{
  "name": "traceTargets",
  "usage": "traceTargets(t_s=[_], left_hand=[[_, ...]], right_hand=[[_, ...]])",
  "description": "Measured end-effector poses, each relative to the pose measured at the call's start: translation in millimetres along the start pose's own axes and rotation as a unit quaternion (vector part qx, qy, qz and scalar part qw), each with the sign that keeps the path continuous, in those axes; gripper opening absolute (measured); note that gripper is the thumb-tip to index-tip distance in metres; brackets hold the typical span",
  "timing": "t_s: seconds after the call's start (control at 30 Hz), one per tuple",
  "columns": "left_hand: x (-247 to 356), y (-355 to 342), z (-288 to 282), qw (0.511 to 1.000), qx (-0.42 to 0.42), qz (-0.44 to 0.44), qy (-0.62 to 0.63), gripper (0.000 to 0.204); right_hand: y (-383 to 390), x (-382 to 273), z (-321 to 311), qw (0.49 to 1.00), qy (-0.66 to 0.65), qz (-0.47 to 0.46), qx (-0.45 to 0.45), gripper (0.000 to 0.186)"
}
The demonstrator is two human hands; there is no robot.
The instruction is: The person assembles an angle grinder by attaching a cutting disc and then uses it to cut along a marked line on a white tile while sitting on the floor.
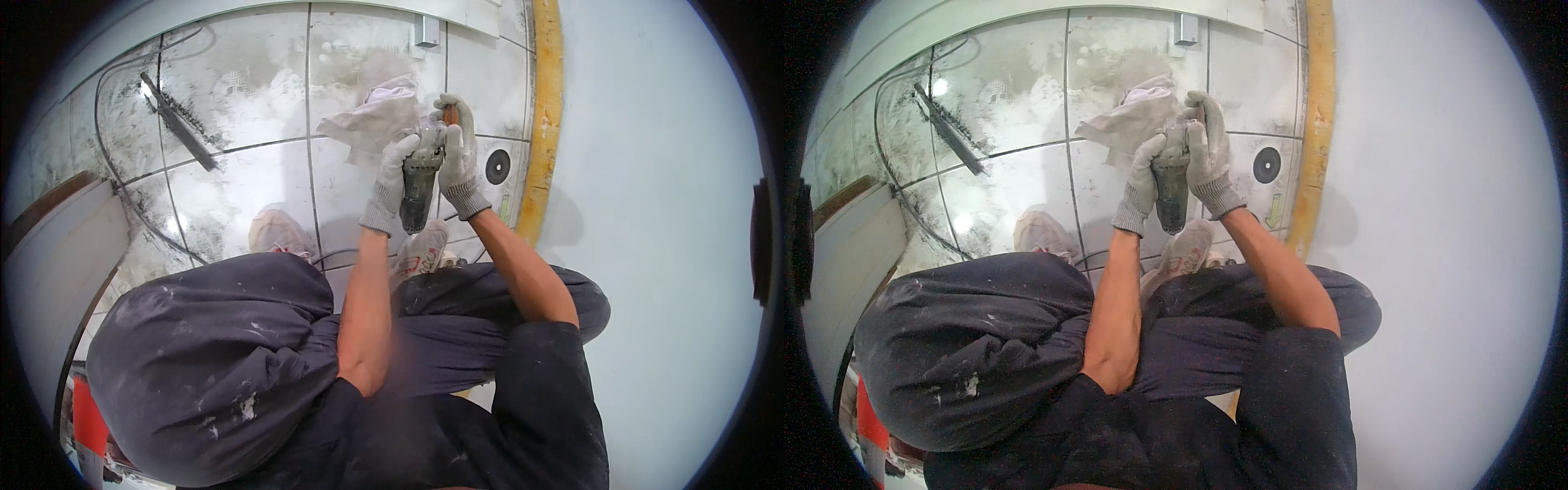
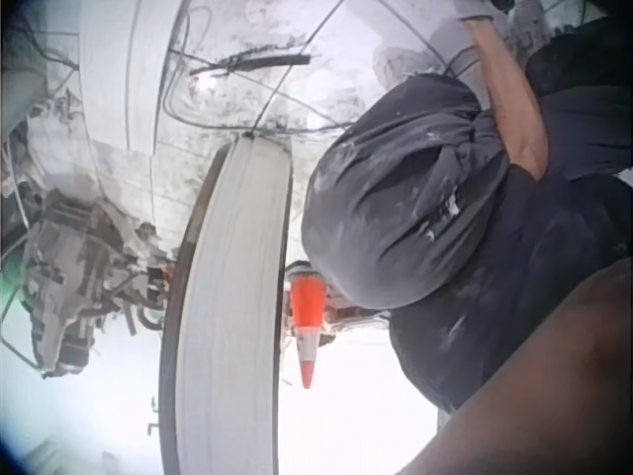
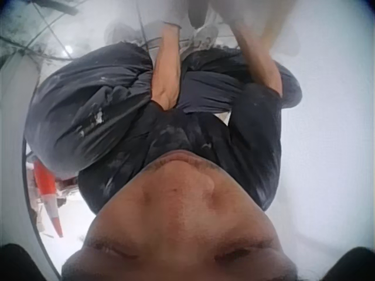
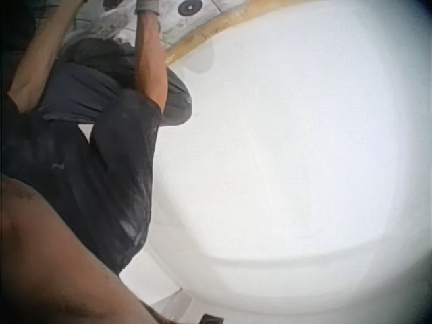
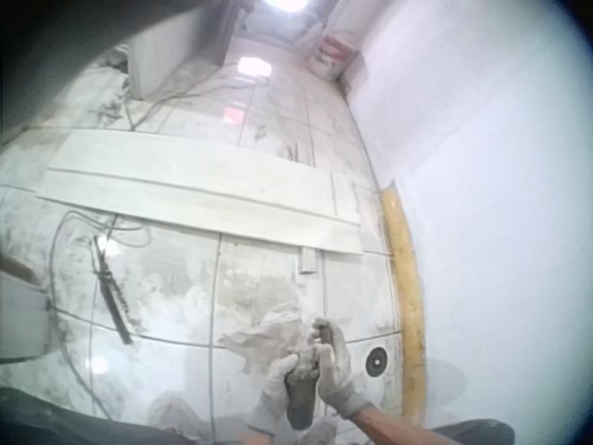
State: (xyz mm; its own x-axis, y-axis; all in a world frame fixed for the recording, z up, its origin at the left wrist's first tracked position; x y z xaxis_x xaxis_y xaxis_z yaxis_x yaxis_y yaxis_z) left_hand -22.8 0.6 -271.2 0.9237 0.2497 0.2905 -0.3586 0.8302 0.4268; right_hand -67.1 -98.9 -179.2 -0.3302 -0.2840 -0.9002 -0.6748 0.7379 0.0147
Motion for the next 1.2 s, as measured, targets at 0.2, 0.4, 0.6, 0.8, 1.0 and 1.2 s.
traceTargets(t_s=[0.2, 0.4, 0.6, 0.8, 1.0, 1.2], left_hand=[[-2, 1, 12, 0.974, 0.074, 0.11, -0.185, 0.038], [-7, 12, 30, 0.968, 0.095, 0.15, -0.176, 0.045], [-21, 21, 36, 0.969, 0.104, 0.127, -0.183, 0.049], [-21, 12, 38, 0.995, 0.059, 0.056, -0.05, 0.044], [0, 5, 40, 0.997, -0.014, 0.064, -0.035, 0.038], [-3, 4, 38, 1.0, -0.009, -0.017, 0.013, 0.033]], right_hand=[[-1, 1, -7, 0.992, -0.058, 0.106, 0.041, 0.045], [4, 6, -22, 0.974, -0.093, 0.198, 0.067, 0.042], [11, 6, -40, 0.976, -0.054, 0.202, 0.061, 0.036], [1, -1, -41, 0.98, 0.101, 0.171, -0.013, 0.043], [8, -17, -46, 0.994, 0.02, 0.101, -0.03, 0.084], [14, -12, -30, 0.991, 0.091, -0.091, 0.021, 0.098]])
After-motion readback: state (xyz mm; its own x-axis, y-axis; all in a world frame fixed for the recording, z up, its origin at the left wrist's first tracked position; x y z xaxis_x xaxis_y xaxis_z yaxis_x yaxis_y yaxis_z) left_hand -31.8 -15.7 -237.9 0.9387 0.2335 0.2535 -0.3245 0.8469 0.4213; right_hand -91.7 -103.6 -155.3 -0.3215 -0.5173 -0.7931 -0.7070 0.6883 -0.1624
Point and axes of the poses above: each hand's wrist, its own y-axis away from the middle knuckle, its own z-axis out of the palm, x = y × z, the point moved 5 cm from there along -y, towards the middle knuckle, and after that the axes turned 2 degrees about -y, right-handed, at the moved point
